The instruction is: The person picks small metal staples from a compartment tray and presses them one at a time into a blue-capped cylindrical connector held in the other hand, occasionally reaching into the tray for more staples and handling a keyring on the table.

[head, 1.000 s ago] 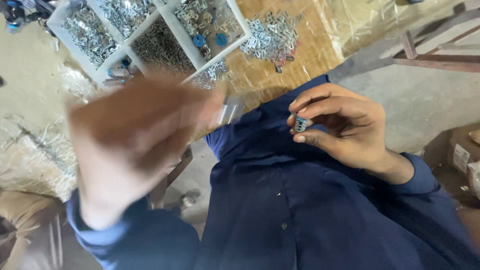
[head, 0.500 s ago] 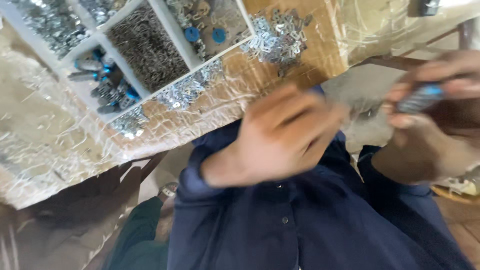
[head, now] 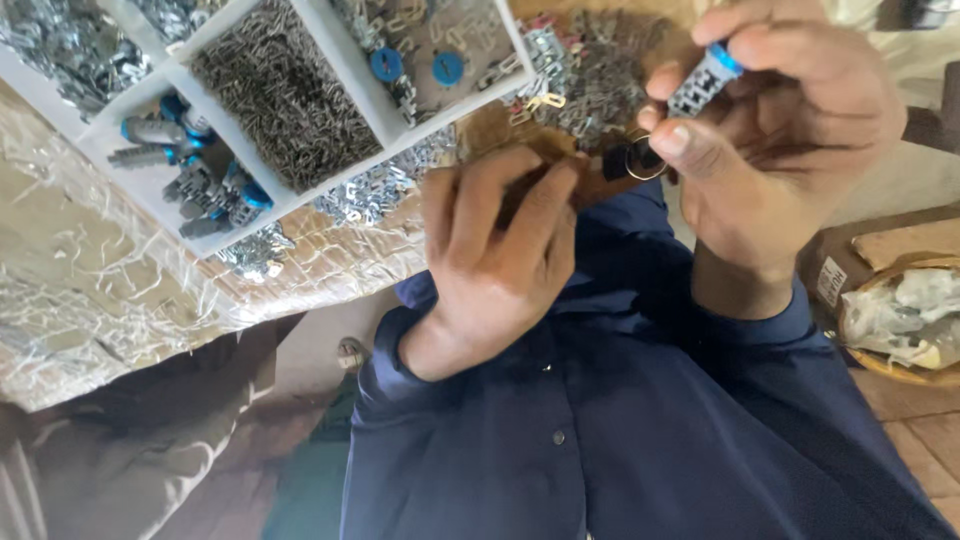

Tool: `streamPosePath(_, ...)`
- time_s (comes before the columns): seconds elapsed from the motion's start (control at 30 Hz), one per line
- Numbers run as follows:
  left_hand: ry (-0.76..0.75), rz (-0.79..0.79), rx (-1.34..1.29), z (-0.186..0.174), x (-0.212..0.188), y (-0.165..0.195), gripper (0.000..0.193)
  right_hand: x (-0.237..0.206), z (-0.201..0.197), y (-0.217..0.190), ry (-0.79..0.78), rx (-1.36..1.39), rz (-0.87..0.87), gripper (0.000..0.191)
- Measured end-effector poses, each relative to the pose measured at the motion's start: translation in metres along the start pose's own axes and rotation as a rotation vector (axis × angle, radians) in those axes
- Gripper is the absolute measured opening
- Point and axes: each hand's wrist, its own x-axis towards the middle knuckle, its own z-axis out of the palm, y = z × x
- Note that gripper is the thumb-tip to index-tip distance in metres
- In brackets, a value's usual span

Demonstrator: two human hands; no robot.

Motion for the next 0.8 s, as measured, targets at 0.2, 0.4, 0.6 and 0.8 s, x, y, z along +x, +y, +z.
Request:
streamPosePath(0.2,0.023,0.048,0.089,-0.022,-0.035,-0.014,0.025,0.016,0.013,-0.002,-0.075,-0.025,-0.006,0.040)
streamPosePath(0.4,0.002,0.004,0.125,-0.022,-0.067,-0.027,0.027,0.007,-0.007,0.015,-0.060,-0.033,-0.144,0.046)
streamPosePath(0.6,0.013,-0.012,0.155,-0.033,-0.083,-0.031,0.029,0.058,0.033,-0.056,-0.403,0.515,0.675,0.033)
streamPosePath(0.8,-0.055,-0.112,0.232,-0.037,-0.067,-0.029,0.033,-0.017,0.036,-0.023,-0.517,0.165,0.114,0.047)
